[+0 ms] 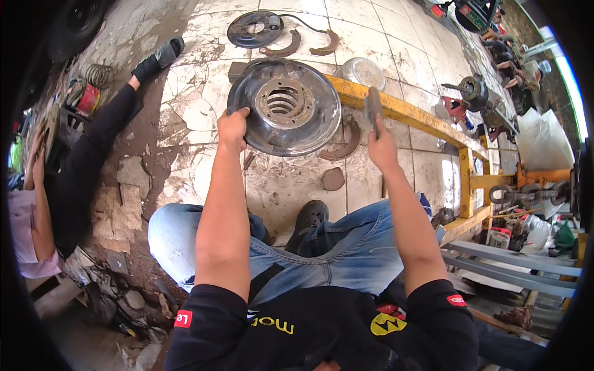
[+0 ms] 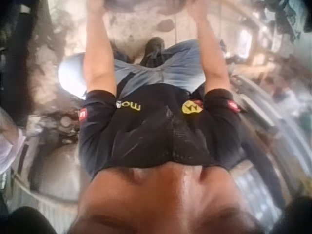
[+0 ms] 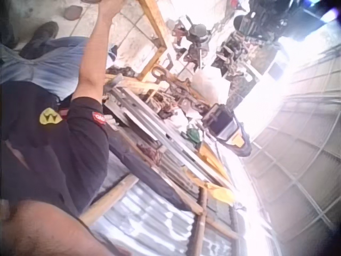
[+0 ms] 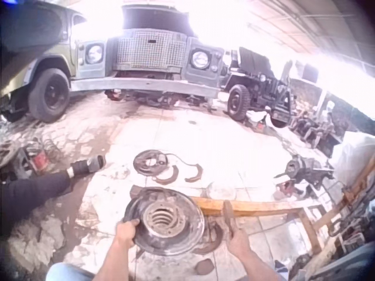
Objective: The person scrubs the surface of a brake drum with a wire brush while sitting on the floor. They rotate the drum to clean different sections, focusing on the inner and outer surfaces.
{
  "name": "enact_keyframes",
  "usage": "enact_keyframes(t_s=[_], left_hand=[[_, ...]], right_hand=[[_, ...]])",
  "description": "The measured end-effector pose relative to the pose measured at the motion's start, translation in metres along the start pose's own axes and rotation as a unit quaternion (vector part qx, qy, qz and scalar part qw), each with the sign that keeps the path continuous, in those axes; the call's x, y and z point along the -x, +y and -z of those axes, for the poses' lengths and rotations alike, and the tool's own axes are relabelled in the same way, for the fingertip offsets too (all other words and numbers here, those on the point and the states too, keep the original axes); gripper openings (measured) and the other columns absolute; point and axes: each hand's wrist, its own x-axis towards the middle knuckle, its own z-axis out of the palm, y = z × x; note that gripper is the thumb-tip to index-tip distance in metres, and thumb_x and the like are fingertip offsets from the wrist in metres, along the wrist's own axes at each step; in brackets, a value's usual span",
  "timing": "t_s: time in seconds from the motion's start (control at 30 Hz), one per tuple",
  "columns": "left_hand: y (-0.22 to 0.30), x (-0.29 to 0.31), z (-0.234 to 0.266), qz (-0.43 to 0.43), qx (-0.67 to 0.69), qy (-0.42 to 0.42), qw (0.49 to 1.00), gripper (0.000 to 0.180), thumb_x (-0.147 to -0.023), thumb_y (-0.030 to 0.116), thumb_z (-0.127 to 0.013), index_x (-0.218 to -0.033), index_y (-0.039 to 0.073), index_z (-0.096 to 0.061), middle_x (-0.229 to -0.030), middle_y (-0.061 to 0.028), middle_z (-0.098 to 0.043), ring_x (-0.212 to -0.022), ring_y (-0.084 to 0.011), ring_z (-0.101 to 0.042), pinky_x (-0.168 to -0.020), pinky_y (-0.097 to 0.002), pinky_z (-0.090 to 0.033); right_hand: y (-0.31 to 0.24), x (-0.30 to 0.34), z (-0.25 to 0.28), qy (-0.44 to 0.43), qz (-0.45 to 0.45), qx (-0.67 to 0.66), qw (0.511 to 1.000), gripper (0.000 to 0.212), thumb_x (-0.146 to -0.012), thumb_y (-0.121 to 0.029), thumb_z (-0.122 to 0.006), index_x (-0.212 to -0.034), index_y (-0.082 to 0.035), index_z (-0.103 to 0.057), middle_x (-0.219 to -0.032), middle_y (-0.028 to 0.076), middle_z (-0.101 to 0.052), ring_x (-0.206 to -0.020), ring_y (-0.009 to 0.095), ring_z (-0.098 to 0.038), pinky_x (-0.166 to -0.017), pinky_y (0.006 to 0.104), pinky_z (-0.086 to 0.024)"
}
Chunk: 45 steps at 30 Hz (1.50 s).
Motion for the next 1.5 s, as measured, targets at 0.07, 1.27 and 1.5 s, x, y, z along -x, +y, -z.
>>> enact_keyframes(t_s=[0.07,1.27,1.5], left_hand=[[-0.005,-0.005,0.002,-0.021,-0.02,0.018,0.999,0.039,-0.085,0.01,-0.067,-0.118,-0.008,-0.06,-0.108,-0.0205,-0.067,-0.094,-0.0294,-0.065,-0.084,-0.0396,-0.053],[0.009,0.016,-0.005,-0.011,-0.095,0.063,0.993,0.04,-0.088,0.012,-0.068,-0.122,-0.007,-0.058,-0.112,-0.0165,-0.066,-0.097,-0.0264,-0.063,-0.087,-0.0376,-0.05],[0.019,0.031,-0.021,0.001,-0.105,0.057,0.993,0.042,-0.088,0.013,-0.068,-0.123,-0.007,-0.057,-0.116,-0.0176,-0.064,-0.1,-0.0271,-0.062,-0.087,-0.038,-0.05]], right_hand=[[0.009,0.004,0.002,0.05,0.055,-0.044,0.996,0.058,-0.093,-0.023,-0.055,-0.149,-0.021,-0.041,-0.097,0.029,-0.06,-0.087,0.046,-0.063,-0.082,0.0505,-0.051],[0.06,0.087,-0.217,-0.138,-0.697,-0.154,0.687,0.099,-0.074,-0.05,-0.08,-0.146,-0.003,-0.03,-0.151,0.022,-0.034,-0.132,0.044,-0.043,-0.1,0.0503,-0.048],[0.091,0.084,-0.249,-0.046,-0.677,-0.362,0.639,0.044,-0.076,-0.016,-0.076,-0.111,0.004,-0.059,-0.112,0.019,-0.062,-0.095,0.024,-0.063,-0.075,0.0391,-0.052]])
